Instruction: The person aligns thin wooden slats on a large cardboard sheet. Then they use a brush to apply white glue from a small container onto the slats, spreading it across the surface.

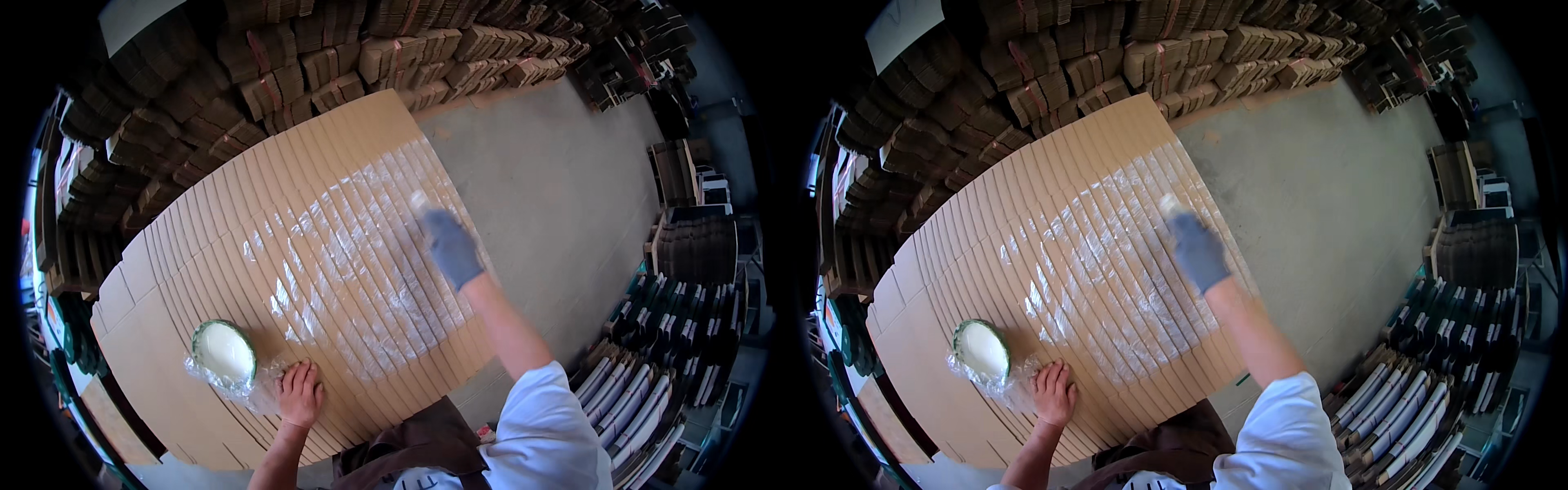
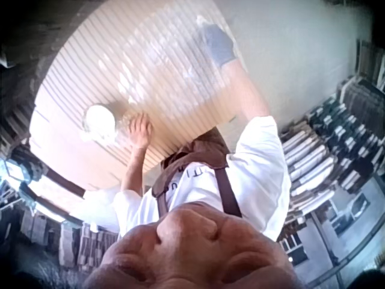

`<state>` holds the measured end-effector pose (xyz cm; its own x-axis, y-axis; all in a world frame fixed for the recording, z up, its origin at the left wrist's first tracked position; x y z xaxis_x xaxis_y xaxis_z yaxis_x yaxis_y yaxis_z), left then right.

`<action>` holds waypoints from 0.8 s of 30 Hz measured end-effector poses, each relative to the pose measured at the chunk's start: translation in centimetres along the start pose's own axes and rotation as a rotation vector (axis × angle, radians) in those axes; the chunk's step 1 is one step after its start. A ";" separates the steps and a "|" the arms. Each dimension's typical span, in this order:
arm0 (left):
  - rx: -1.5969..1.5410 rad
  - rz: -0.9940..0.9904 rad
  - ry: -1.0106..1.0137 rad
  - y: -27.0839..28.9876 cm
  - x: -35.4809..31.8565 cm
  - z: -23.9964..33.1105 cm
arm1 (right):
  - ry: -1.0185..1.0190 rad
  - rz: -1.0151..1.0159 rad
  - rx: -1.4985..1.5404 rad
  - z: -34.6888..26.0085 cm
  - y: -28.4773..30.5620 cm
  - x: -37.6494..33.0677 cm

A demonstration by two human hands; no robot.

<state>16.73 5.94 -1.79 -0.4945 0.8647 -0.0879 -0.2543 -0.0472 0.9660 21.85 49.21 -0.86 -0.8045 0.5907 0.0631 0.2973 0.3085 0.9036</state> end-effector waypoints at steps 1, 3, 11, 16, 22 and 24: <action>-0.004 -0.007 0.003 0.0 -0.1 0.0 | -0.158 -0.029 0.031 2.9 1.0 2.1; -0.015 -0.007 0.022 -0.3 0.0 0.1 | -0.141 0.064 -0.008 3.0 2.2 2.4; -0.025 -0.007 0.022 -0.6 -0.3 -0.1 | -0.098 -0.103 0.009 -0.7 1.5 0.1; -0.023 0.000 0.008 -0.7 -0.7 -0.3 | -0.033 -0.050 -0.033 -2.1 0.4 -3.0; -0.036 0.026 0.022 -0.9 -0.4 -0.3 | -0.101 0.101 -0.048 0.6 3.5 -1.7; -0.050 0.001 0.020 -0.9 -0.2 -0.3 | -0.192 0.018 -0.074 2.8 2.1 -2.9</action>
Point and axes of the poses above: each hand's wrist, its own x-axis towards the middle knuckle, its own y-axis out of the back of the hand, z = x × y, the point moved 4 cm from there along x, towards the middle knuckle
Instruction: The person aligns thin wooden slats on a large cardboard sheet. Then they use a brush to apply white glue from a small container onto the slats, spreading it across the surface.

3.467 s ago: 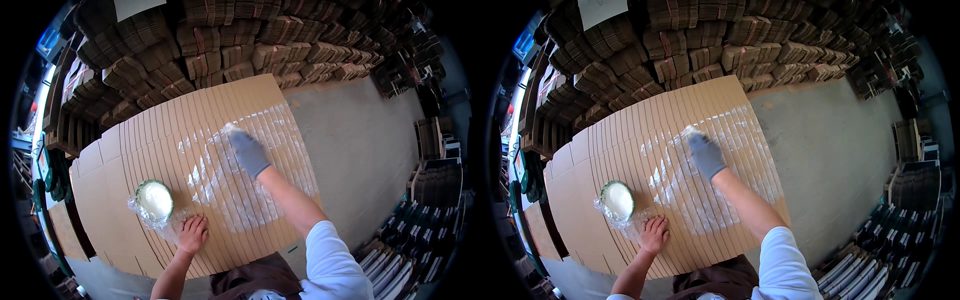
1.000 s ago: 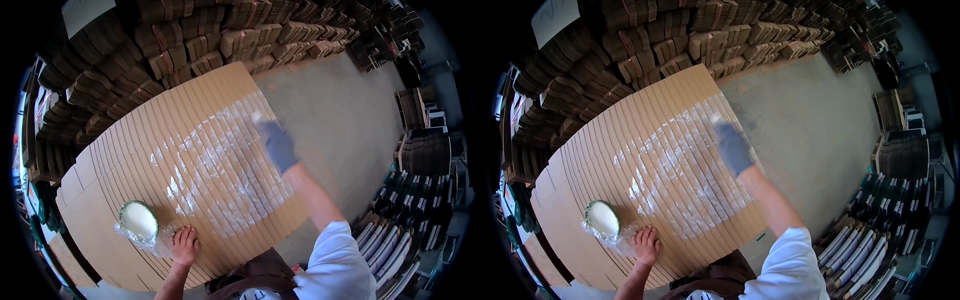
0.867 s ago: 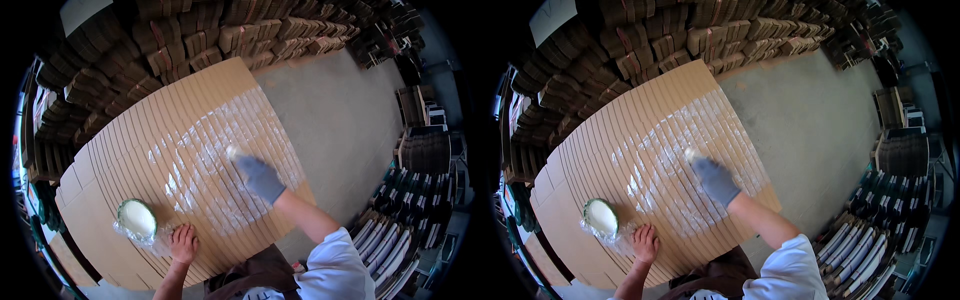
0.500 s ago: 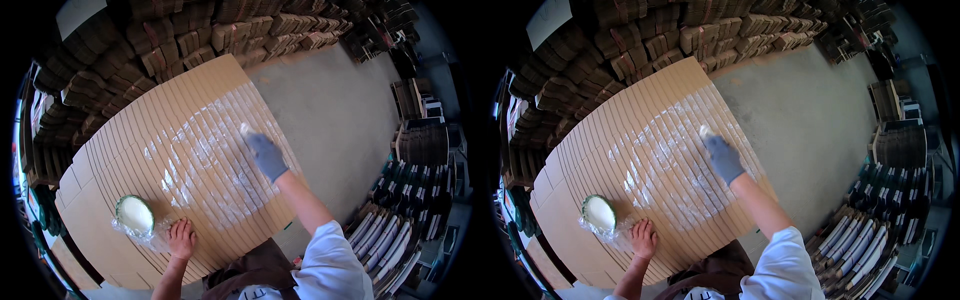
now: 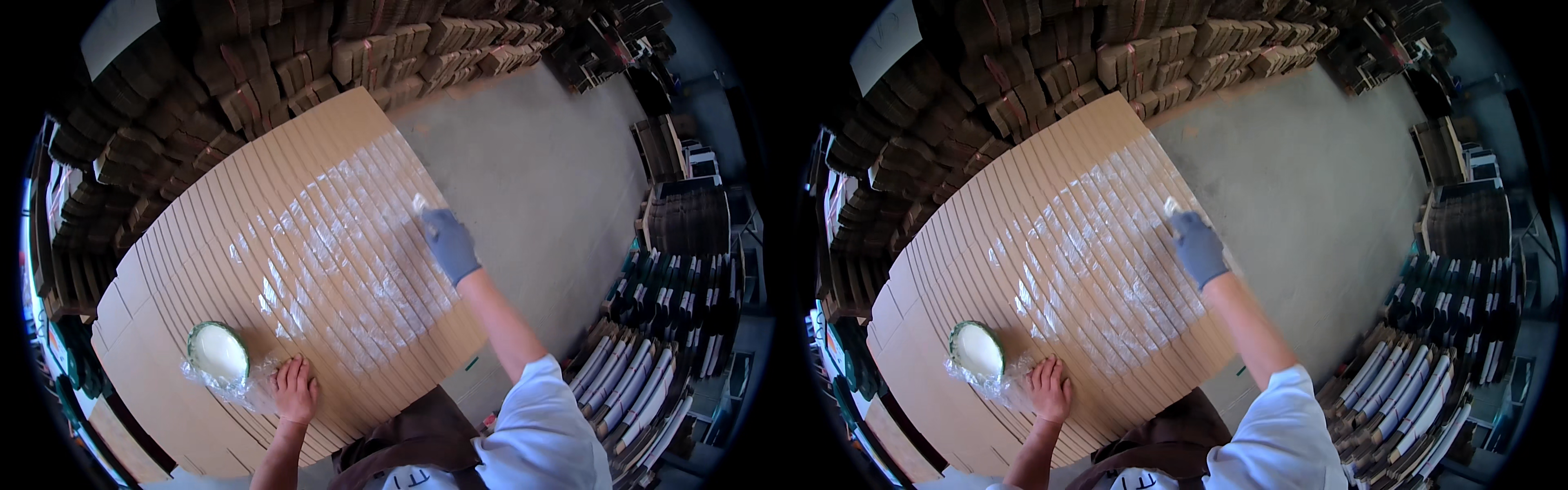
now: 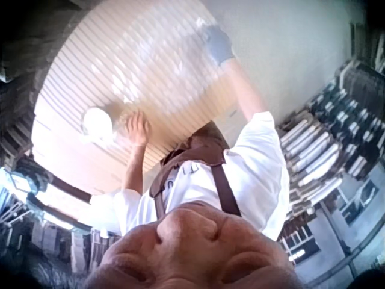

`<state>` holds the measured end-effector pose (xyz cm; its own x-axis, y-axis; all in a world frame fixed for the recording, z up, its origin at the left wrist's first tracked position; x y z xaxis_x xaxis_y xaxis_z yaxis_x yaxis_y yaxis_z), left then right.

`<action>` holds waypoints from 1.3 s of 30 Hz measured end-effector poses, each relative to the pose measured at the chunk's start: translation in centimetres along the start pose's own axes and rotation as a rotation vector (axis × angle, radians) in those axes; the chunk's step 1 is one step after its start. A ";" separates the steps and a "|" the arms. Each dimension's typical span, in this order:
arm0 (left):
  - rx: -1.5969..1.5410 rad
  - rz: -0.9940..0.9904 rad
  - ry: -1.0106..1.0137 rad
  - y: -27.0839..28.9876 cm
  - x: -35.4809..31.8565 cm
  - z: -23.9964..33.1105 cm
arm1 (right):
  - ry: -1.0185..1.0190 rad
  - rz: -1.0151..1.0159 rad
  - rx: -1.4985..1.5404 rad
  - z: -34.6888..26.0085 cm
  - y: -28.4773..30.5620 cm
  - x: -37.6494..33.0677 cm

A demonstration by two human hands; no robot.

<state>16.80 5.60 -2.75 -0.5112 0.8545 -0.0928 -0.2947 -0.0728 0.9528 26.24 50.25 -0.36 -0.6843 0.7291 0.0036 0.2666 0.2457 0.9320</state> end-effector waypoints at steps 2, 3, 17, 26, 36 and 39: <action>0.005 -0.012 0.002 0.0 -0.1 0.1 | -0.109 0.025 -0.005 3.0 0.7 1.5; 0.009 -0.013 0.003 0.0 0.0 0.0 | -0.113 0.050 0.010 3.2 1.0 1.2; 0.002 0.008 -0.026 0.7 0.0 0.1 | 0.100 0.055 0.119 -0.3 0.2 -4.7; 0.015 -0.001 -0.014 0.3 0.3 0.3 | 0.028 0.035 0.116 0.3 0.2 -1.1; 0.012 -0.015 -0.007 0.8 0.4 0.5 | 0.022 0.037 0.085 -1.6 0.9 -4.7; -0.029 0.039 -0.025 0.4 -0.1 0.0 | 0.213 0.057 0.136 -7.3 -0.2 -5.4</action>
Point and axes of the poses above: each hand's wrist, its own x-axis towards the middle knuckle, its own y-axis out of the back of the hand, z = x × y, the point moved 4 cm from there along x, towards the middle knuckle
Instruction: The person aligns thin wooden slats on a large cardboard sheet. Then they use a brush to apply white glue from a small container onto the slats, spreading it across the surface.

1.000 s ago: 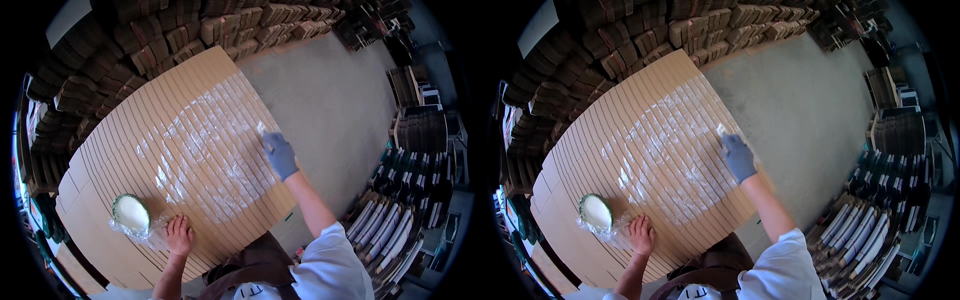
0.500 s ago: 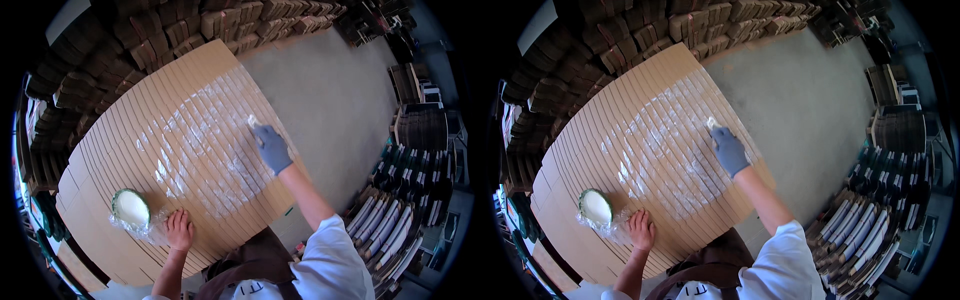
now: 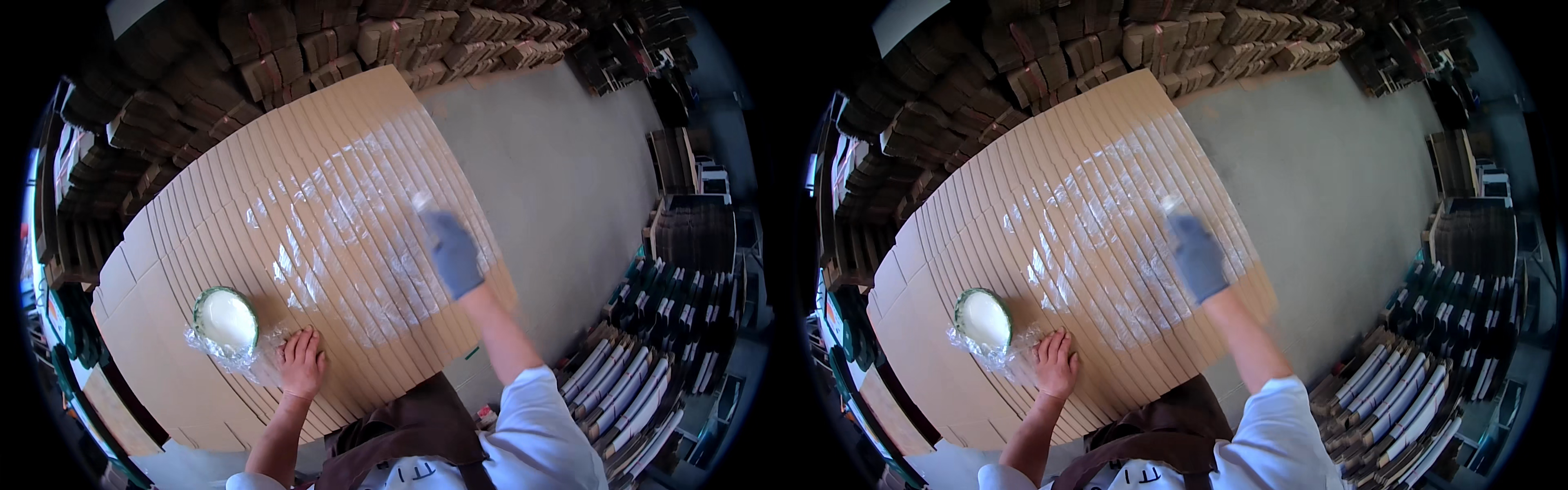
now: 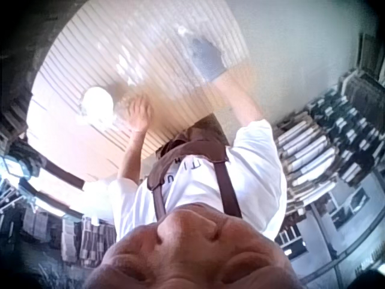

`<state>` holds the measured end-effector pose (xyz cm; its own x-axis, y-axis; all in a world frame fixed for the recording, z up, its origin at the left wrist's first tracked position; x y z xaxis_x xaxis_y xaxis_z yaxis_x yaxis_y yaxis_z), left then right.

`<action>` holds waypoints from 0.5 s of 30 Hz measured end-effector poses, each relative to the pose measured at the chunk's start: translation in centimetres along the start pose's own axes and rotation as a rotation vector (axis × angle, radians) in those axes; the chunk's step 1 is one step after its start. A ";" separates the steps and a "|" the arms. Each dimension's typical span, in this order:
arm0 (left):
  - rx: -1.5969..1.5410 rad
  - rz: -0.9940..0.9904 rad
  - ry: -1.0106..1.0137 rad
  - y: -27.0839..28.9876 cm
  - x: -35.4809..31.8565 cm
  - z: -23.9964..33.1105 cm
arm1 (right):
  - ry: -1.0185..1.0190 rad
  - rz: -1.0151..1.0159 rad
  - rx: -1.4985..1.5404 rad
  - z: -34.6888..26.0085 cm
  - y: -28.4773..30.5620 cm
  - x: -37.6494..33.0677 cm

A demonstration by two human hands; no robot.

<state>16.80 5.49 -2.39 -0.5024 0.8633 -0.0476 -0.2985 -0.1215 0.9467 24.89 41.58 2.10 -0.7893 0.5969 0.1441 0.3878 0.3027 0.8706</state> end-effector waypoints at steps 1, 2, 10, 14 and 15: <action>-0.006 -0.001 0.001 0.1 0.0 0.1 | 0.131 0.031 0.060 -2.2 -0.8 -1.2; -0.013 -0.005 0.000 0.4 0.2 0.2 | 0.147 -0.002 0.053 -2.7 -1.6 -1.0; 0.053 0.019 0.004 0.6 0.2 0.2 | 0.145 -0.112 0.034 -5.8 -2.3 4.1; 0.035 -0.020 0.016 0.8 0.9 0.5 | 0.078 -0.064 -0.030 -1.1 -3.3 8.5; 0.038 -0.023 0.020 0.7 1.0 0.3 | 0.121 -0.030 0.010 -2.1 -3.3 8.5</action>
Point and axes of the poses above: each hand's wrist, its own x-axis towards the middle knuckle, its own y-axis out of the back of the hand, z = x × y, the point moved 4 cm from there along x, towards the middle knuckle
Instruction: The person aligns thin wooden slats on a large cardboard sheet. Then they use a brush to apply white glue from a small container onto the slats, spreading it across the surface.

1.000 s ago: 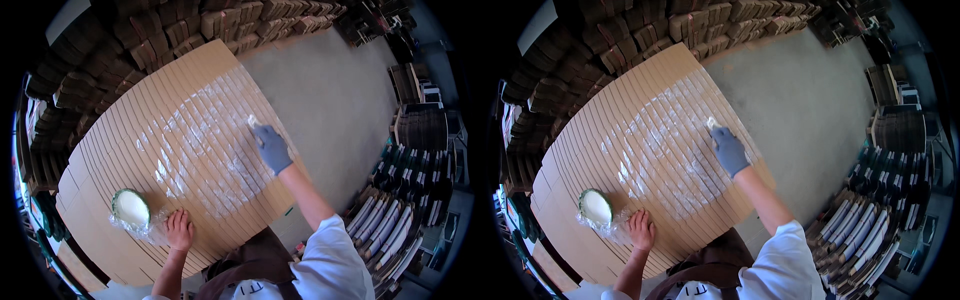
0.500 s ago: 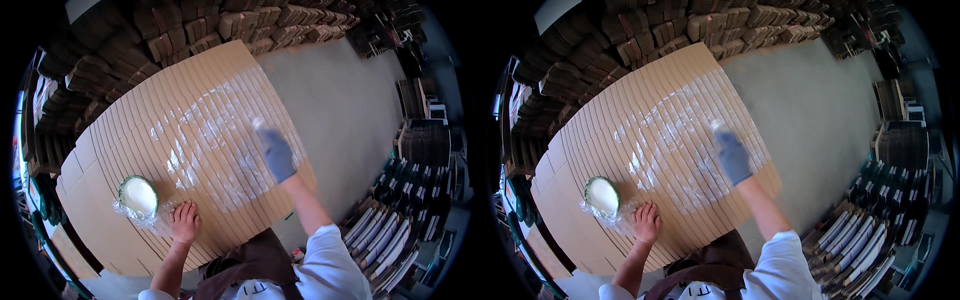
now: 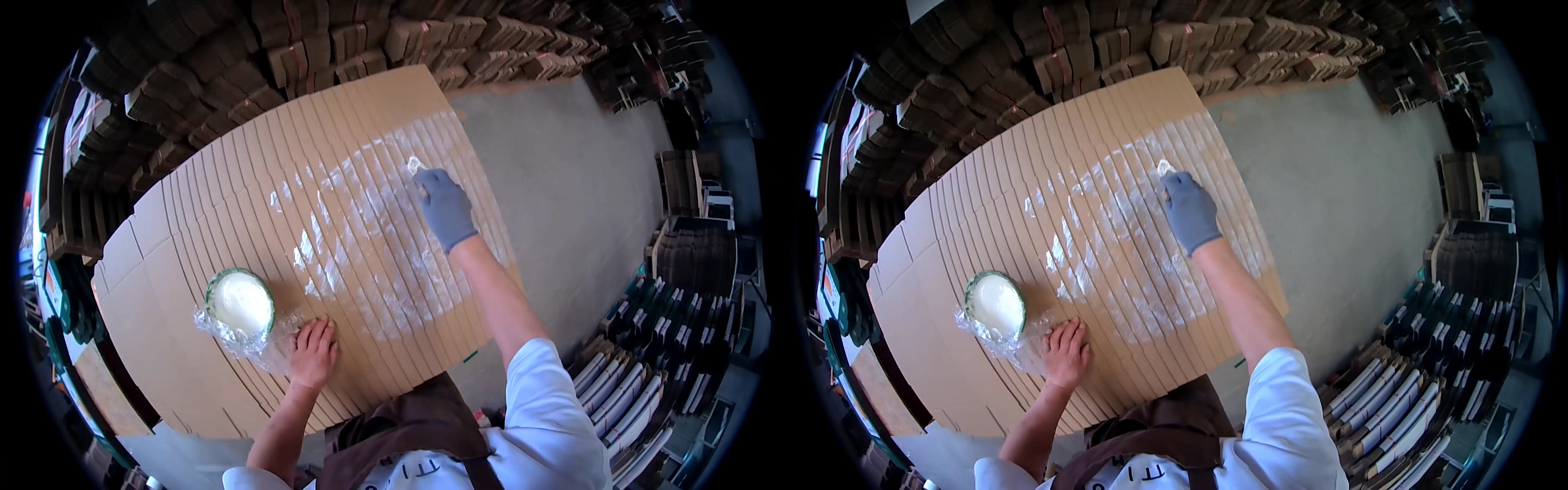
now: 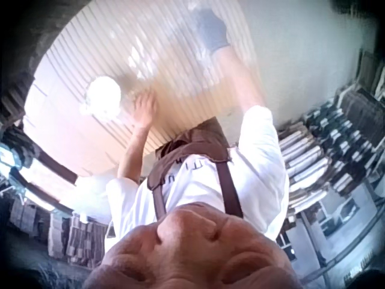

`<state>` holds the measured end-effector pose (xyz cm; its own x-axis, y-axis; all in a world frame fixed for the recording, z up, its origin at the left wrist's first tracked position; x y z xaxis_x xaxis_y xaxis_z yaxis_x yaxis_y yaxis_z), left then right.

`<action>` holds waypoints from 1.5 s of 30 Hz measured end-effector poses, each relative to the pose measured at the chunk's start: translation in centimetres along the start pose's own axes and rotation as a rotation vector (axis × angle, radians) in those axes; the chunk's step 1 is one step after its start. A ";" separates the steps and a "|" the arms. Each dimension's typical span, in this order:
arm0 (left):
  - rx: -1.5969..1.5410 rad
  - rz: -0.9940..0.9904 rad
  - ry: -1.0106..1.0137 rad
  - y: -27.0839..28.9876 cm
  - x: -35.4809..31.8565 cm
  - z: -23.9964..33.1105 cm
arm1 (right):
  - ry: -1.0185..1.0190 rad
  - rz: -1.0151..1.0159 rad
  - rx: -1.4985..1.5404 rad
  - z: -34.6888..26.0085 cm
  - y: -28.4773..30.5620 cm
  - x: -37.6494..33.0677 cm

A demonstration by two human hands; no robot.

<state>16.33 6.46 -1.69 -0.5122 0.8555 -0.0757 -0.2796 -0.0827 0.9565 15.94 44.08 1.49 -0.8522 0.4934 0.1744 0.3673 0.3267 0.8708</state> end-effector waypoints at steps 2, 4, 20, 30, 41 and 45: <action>0.011 0.025 -0.004 0.3 -0.1 0.0 | 0.094 0.069 0.073 -3.2 -0.5 -1.1; 0.011 0.033 -0.012 0.5 -0.4 0.1 | 0.056 -0.085 0.079 -4.6 -2.2 -1.7; -0.042 0.056 -0.011 0.2 -0.3 0.0 | -0.028 -0.055 0.074 -3.1 -1.5 6.4; -0.036 0.049 -0.022 0.4 -0.4 0.2 | -0.156 0.089 0.187 -0.6 -2.5 7.6; -0.006 0.081 -0.017 0.6 -0.5 0.0 | -0.109 0.036 0.067 -1.7 -2.5 8.4; -0.013 0.084 -0.004 0.6 -0.5 -0.1 | -0.022 -0.096 0.083 -7.0 -3.4 6.1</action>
<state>16.35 5.94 -1.09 -0.5307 0.8475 0.0061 -0.2460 -0.1609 0.9558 6.92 40.32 2.77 -0.8768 0.4738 0.0814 0.3150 0.4381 0.8419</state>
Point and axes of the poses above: each hand's wrist, its own x-axis towards the middle knuckle, its own y-axis out of the back of the hand, z = x × y, the point moved 4 cm from there along x, towards the middle knuckle
